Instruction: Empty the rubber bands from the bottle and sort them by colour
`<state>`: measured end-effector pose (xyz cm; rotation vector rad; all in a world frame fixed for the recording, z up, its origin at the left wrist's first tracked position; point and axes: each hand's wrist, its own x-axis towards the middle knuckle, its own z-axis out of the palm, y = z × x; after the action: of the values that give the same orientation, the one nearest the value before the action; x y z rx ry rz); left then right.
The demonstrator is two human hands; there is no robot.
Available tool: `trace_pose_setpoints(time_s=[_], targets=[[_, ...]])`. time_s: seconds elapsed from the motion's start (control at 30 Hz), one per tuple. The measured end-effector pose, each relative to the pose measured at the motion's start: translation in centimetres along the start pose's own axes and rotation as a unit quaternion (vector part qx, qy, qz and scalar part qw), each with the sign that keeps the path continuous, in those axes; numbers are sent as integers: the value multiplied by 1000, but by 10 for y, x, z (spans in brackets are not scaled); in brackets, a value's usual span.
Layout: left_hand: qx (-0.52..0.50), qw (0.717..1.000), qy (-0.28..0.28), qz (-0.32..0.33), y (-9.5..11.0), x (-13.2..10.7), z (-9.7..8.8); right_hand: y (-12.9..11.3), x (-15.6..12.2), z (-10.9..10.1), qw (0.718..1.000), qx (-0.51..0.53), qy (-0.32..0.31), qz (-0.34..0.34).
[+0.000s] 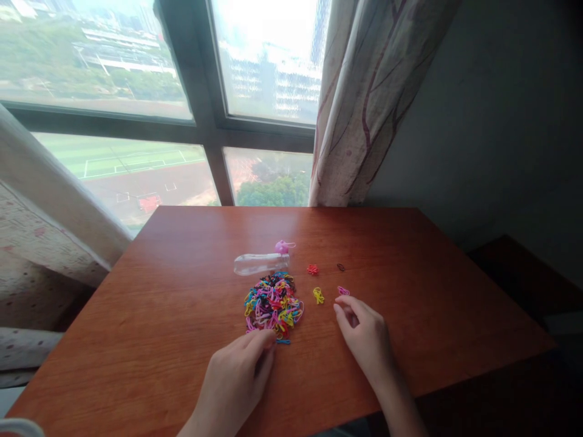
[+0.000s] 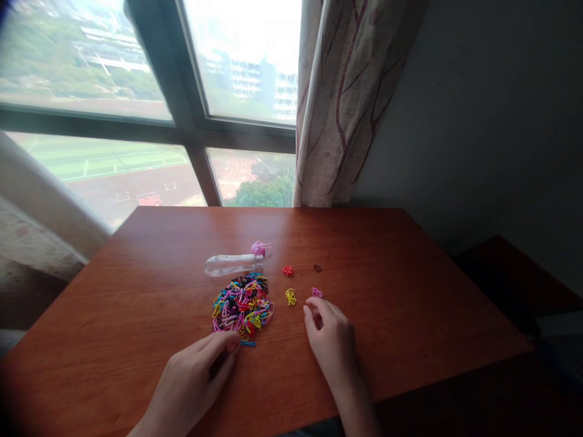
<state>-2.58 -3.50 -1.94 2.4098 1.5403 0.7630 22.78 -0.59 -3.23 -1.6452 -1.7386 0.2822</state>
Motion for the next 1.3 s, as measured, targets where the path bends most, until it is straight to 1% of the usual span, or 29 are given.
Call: trace_pose_setpoints(time_s=[0.13,0.27,0.4,0.53,0.63,0.77,0.97,1.07,1.13,1.3], targets=[[14,999,-29,-4,-1,-2,0,-25,-9,14,998,35,-39,-34],[16,999,-48,-7,-3,-2,2,-42,-13,26,995,61,-58,-47],[22,998,-64,-16,-4,-2,3,-49,-15,30,993,85,-72,-44],[30,997,-72,-18,-5,-1,3,-50,-17,29,993,86,-74,-42],[30,997,-65,-16,-5,-1,3,-49,-17,29,993,83,-73,-40],[20,999,-41,-3,-4,-1,2,-49,-17,28,993,78,-82,-45],[-4,1000,-11,3,-2,0,0,-57,-21,21,978,59,-171,-106],[-22,1000,3,0,-1,2,-1,-59,-22,18,973,45,-193,-117],[-28,1000,7,0,0,4,-1,-59,-22,18,973,47,-191,-121],[-33,999,13,7,0,4,-1,-58,-21,21,977,64,-165,-118]])
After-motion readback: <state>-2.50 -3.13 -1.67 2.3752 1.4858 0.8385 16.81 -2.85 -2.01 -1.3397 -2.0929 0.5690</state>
